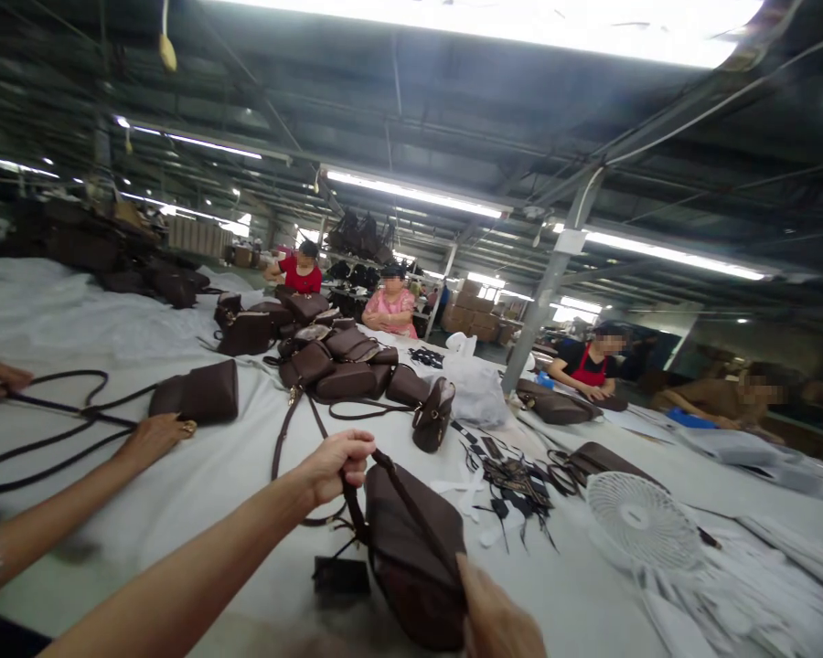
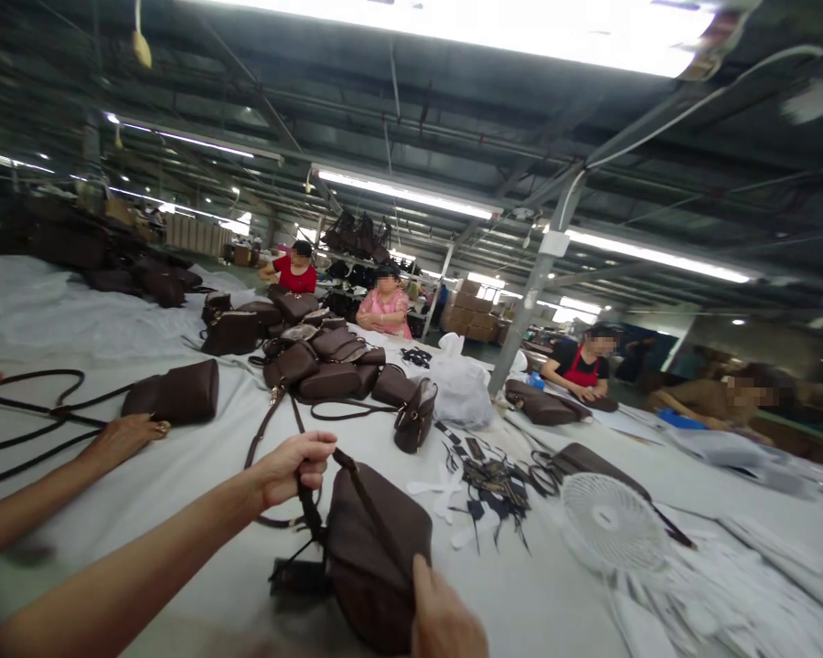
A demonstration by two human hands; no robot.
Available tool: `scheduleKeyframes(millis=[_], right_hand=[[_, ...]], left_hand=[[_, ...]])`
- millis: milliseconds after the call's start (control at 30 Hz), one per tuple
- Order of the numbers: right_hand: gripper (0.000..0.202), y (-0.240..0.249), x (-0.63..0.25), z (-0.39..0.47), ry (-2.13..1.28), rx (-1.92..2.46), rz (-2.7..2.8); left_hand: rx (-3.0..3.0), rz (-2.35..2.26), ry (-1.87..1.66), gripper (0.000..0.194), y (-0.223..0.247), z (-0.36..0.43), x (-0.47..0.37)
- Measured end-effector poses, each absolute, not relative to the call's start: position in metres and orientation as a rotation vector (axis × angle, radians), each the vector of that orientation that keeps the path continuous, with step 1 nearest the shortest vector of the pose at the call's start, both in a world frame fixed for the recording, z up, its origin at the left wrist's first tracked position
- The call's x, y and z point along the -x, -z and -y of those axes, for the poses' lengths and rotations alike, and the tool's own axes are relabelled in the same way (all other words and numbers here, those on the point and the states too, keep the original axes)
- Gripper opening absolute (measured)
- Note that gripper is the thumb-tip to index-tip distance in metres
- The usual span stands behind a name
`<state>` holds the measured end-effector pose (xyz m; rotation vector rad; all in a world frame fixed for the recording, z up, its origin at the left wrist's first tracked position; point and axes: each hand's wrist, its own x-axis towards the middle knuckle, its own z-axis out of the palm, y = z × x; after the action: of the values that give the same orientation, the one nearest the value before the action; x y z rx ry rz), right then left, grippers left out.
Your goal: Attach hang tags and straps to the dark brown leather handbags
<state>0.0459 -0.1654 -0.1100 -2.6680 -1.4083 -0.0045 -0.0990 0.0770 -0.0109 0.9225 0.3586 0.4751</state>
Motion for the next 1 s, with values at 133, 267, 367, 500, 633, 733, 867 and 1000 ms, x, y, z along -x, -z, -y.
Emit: scheduleKeyframes(millis=[133,267,367,500,633,733,867,1000], right_hand=[[0.031,0.008,-0.073,0.158,0.492,2.68,1.503],[0.025,-0.035,-0.071,0.128,0.652,2.652,1.63],[0.029,-0.013,-0.074,0.105,0.536,2.738,1.699],[0.021,0.006,-0.103,0.092,0.438,2.694,1.655],[0.015,-0.032,-0.132,0.101,0.111,2.368,1.63],[0.03,-0.063,-0.136,0.117,-0.408,2.007,1.476],[0.049,-0.048,-0.13,0.136,-0.671,1.615,1.13],[0.061,0.013,-0.141,0.148,-0.756,1.759,1.069]], left_hand=[[-1.157,-0.241,-0.5,0.035,-0.022,-0.083,0.099],[-1.591,-0.232,-0.599,0.043,-0.047,-0.095,0.092],[-1.812,-0.272,-0.606,0.06,-0.05,-0.103,0.085],[-1.874,-0.321,-0.465,0.059,-0.049,-0.115,0.076],[-1.731,-0.214,-0.34,0.013,-0.059,-0.127,0.067],[-1.545,-0.126,-0.376,0.017,-0.067,-0.129,0.054],[-1.109,-0.056,-0.558,0.019,-0.063,-0.128,0.034],[-0.721,-0.09,-0.711,0.033,-0.044,-0.14,0.022]])
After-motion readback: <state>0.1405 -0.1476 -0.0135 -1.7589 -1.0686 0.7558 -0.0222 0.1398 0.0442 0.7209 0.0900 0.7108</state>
